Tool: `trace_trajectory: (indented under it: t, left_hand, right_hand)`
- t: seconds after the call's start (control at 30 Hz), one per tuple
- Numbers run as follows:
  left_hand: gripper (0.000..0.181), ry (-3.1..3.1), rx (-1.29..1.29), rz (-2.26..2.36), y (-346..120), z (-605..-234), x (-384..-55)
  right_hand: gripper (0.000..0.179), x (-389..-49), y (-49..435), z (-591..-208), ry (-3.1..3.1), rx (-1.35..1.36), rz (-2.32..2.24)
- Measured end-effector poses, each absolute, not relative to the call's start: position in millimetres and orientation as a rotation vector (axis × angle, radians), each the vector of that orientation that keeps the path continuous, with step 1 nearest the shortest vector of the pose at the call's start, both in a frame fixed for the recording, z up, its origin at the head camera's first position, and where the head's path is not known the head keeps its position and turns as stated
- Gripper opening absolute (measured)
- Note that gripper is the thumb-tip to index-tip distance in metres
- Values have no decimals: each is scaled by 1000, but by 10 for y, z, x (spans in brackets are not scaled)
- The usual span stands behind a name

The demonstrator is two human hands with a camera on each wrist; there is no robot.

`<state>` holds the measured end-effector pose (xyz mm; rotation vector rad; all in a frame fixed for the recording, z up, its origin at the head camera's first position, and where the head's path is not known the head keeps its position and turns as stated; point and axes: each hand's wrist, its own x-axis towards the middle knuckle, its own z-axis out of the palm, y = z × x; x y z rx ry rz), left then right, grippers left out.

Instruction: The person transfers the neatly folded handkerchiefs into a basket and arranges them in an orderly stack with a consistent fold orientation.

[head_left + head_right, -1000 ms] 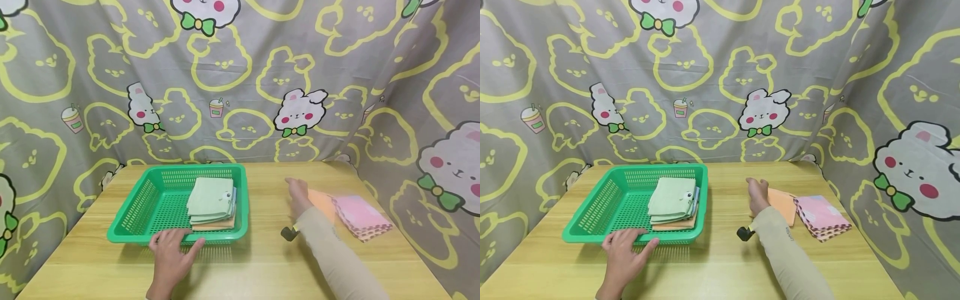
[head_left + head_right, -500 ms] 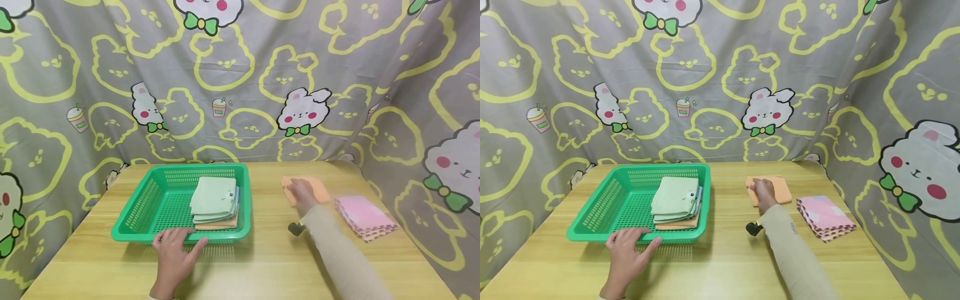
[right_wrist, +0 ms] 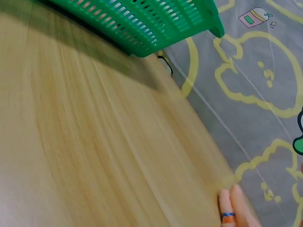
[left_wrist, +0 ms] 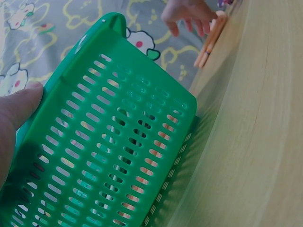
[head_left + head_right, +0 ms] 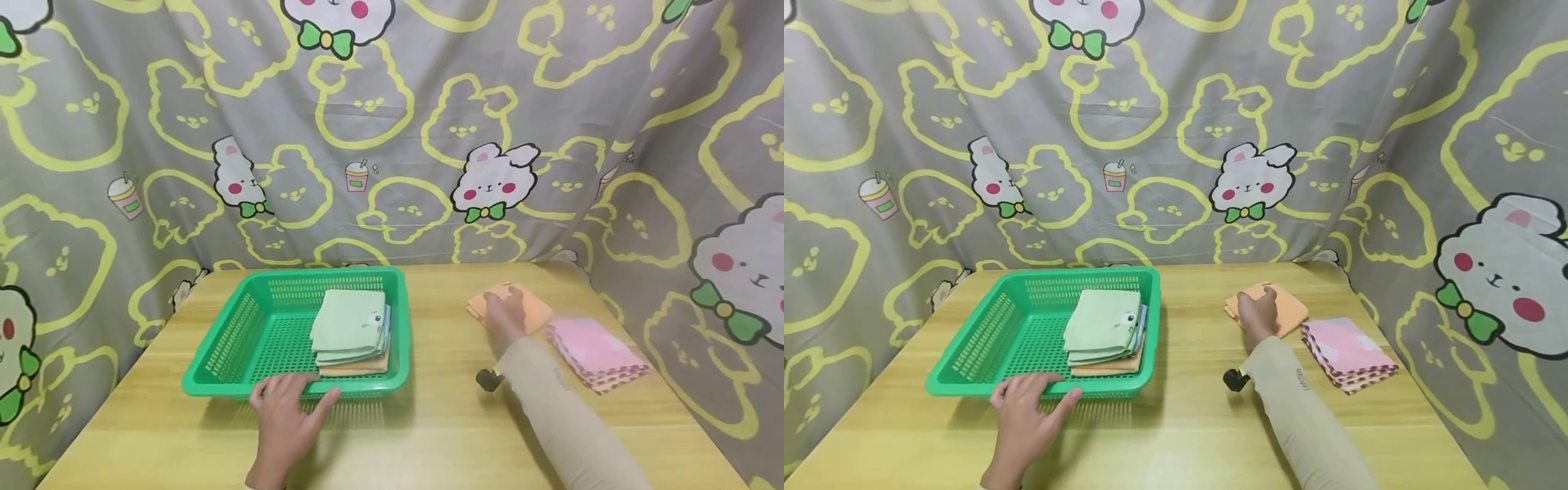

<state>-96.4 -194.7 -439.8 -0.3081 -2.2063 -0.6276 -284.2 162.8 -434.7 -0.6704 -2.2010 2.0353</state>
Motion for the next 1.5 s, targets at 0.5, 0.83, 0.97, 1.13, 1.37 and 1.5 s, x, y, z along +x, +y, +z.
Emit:
trace_trajectory:
  t: [0.5, 0.83, 0.97, 1.13, 1.37, 1.5]
  left_hand:
    - [52, -2205, -314, -636, -1937, -4396, -986]
    - [51, -2214, -310, -631, -1936, -4412, -983]
    - [50, -2211, -312, -629, -1943, -4404, -981]
    - [51, -2209, -314, -631, -1941, -4402, -983]
    - [49, -2214, -312, -637, -1942, -4408, -983]
    - [52, -2212, -314, -634, -1949, -4408, -991]
  right_hand:
    - [81, -2771, 1920, -4393, -2471, -721, 1582]
    - [82, -2710, 2091, -4342, -2855, -633, 1305]
    - [75, -2770, 2139, -4339, -2922, -581, 1235]
    - [76, -2794, 2173, -4363, -2937, -525, 1209]
    - [71, -2863, 2240, -4499, -2739, -486, 1564]
    - [72, -2900, 2249, -4546, -2531, -503, 1841]
